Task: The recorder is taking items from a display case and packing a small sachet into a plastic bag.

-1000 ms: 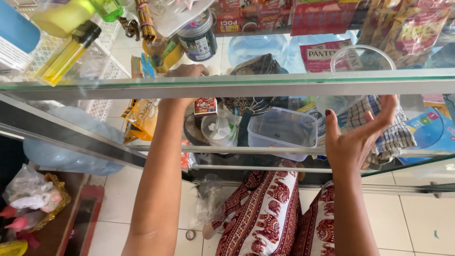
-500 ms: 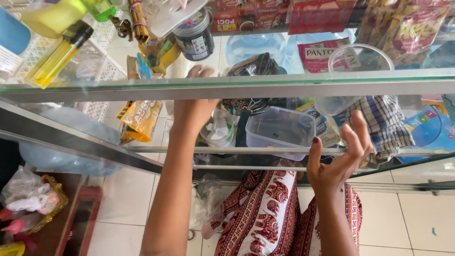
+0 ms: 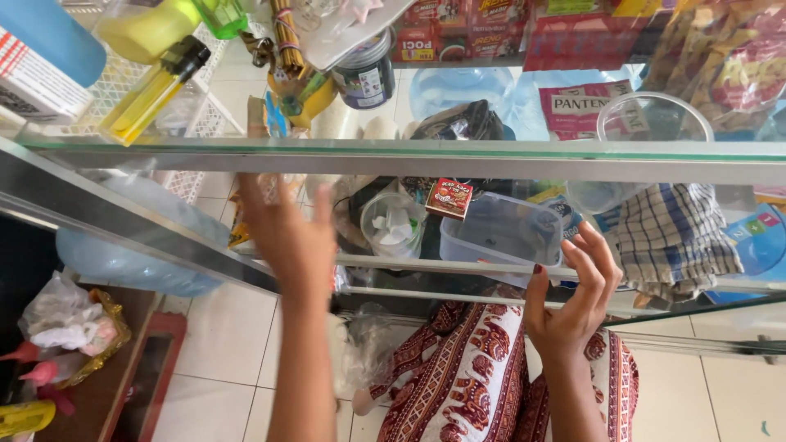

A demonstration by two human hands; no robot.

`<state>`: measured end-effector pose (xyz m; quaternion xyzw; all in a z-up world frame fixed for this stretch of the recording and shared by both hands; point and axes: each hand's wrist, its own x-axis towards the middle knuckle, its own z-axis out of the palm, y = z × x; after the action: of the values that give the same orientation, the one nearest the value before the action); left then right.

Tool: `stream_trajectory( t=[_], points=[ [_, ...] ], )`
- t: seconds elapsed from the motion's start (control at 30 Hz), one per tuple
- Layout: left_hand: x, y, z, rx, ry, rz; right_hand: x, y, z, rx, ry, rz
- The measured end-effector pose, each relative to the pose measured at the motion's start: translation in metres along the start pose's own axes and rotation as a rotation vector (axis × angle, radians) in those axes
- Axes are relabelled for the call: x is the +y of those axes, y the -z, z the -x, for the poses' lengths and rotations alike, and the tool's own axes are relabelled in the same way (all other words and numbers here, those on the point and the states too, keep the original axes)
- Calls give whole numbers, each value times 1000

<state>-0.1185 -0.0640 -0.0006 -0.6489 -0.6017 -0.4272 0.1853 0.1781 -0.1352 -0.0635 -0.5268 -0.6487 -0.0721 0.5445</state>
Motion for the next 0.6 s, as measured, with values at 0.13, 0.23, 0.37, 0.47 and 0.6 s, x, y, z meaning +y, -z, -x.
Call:
stream_trajectory(
  t=[0.13, 0.23, 0.37, 0.47, 0.6],
  points=[
    [-25, 34, 3, -26, 178, -190, -6, -4, 1, 21, -22, -37],
    [-35, 29, 24, -47, 165, -107, -13, -17, 0, 47, 35, -59],
    [-24, 19, 57, 44, -13, 18, -28, -30, 0, 26, 110, -33],
    [-18, 10, 89, 79, -109, 186, -48, -35, 4, -86, 85, -131],
    [-16, -7, 133, 148, -261, 421, -85, -44, 3, -393, -330, -447]
  ],
)
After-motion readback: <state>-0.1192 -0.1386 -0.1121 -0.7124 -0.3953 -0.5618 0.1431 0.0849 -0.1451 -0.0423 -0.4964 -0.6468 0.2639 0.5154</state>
